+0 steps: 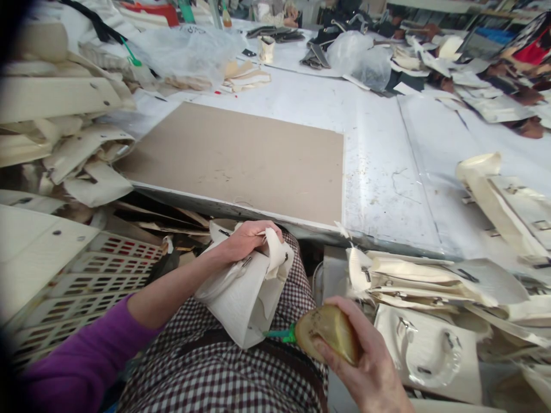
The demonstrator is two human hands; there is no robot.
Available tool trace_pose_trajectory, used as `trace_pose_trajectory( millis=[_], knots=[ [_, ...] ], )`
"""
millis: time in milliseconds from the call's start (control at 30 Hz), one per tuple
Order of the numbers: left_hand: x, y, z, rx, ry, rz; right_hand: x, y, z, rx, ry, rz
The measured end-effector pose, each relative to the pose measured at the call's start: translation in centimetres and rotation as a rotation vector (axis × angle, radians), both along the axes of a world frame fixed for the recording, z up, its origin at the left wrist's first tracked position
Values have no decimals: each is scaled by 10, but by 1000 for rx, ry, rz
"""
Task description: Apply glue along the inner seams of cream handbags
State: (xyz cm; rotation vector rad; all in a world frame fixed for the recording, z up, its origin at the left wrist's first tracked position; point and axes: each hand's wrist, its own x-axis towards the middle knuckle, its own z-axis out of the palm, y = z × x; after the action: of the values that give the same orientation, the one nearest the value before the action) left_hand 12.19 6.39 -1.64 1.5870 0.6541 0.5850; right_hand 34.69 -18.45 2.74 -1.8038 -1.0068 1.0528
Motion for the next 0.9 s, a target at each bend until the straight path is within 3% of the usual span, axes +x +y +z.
trace_pose_trajectory(
  millis=[233, 433, 667, 900],
  knots=[
    [2, -2, -5, -13, 13, -10, 24, 22, -16, 136, -140, -69],
    [3, -1, -6, -4, 18, -9, 23, 26, -28, 140, -178, -69],
    [3, -2, -6, 0, 17, 3, 22, 15, -27, 168, -160, -124],
    [3, -5, -7, -1, 17, -2, 20, 10, -24, 51, -22, -1]
  ],
)
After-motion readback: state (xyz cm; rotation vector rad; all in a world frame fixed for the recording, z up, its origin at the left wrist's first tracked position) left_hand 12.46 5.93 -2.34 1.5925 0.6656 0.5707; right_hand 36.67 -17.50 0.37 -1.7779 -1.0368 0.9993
